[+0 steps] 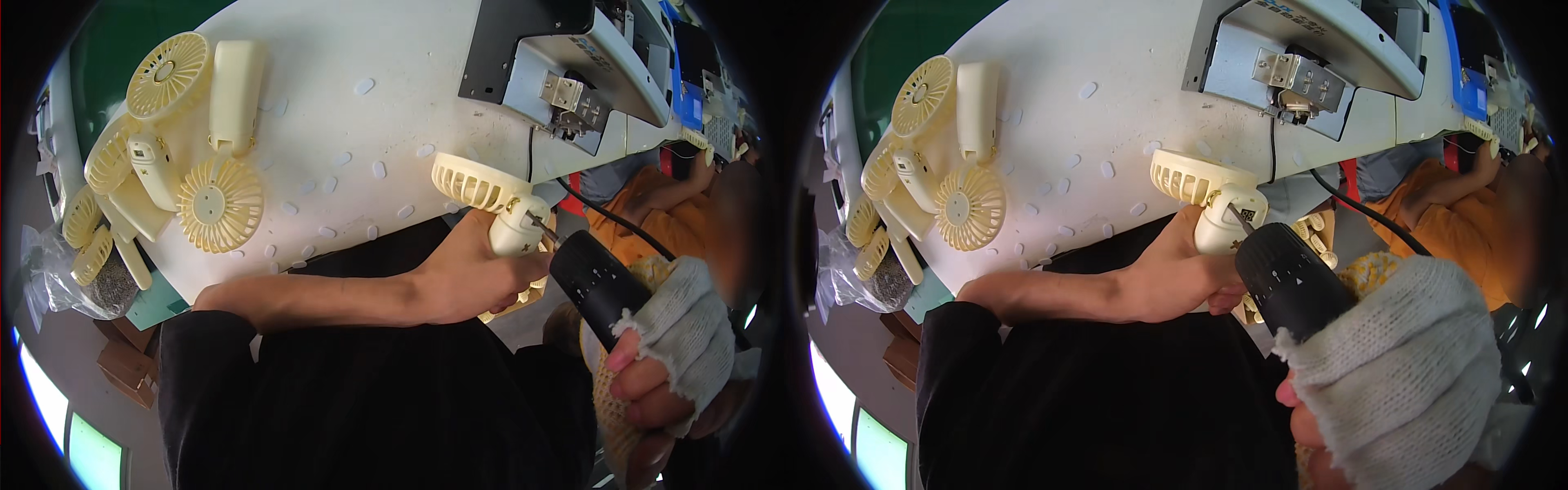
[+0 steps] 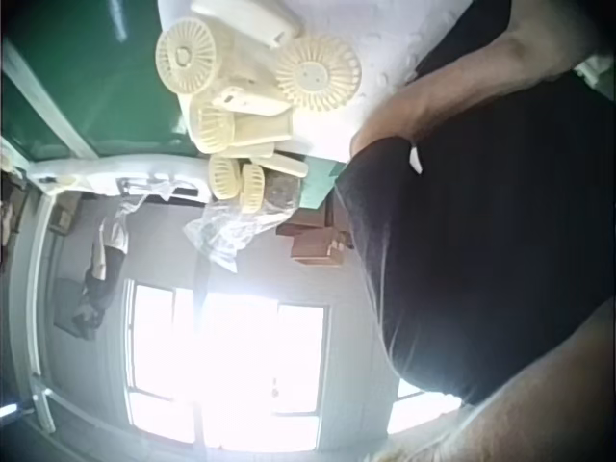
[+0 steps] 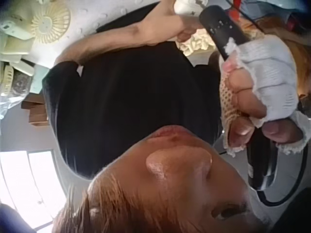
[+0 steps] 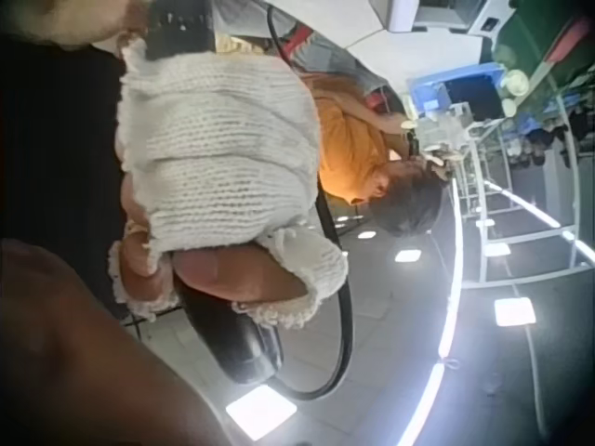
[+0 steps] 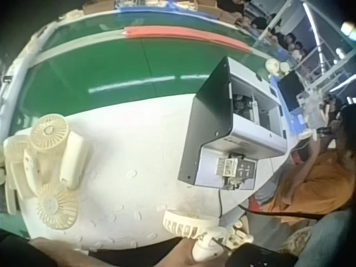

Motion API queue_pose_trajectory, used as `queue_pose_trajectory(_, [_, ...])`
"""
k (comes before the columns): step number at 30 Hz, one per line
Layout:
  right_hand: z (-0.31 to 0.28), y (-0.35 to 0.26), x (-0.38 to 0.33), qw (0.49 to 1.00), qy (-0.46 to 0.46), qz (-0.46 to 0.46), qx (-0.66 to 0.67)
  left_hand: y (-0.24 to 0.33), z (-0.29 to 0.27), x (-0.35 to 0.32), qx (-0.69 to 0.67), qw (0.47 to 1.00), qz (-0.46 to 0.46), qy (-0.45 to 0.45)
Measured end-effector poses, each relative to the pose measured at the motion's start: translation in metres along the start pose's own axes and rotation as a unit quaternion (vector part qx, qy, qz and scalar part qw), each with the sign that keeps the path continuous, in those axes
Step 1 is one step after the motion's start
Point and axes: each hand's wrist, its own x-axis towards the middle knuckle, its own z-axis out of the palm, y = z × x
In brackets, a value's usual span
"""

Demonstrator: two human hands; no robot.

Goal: The person assembles portable fans by attaching fan heads to handles, driving screws into the joints with an electric screwdriver, and placing the assembled fans on the workbench and conveyor belt.

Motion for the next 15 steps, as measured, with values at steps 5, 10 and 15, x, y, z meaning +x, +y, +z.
queue_pose_trajectory(5, [-0.01,0.003,0.029,0.988,-0.15,-0.027,-0.04,0.003,0.0,0.003,0.033,0.999,-0.006,-0.012])
queue_pose_trajectory(10, [-0.025,-0.007,0.011,0.988,-0.136,0.066,-0.036,0.003,-0.001,0.002,0.022,1.0,0.003,-0.003])
queue_pose_trajectory(15, [-0.052,-0.002,0.017,0.943,-0.326,0.023,-0.07,0.006,0.001,-0.001,0.027,1.0,-0.009,-0.002])
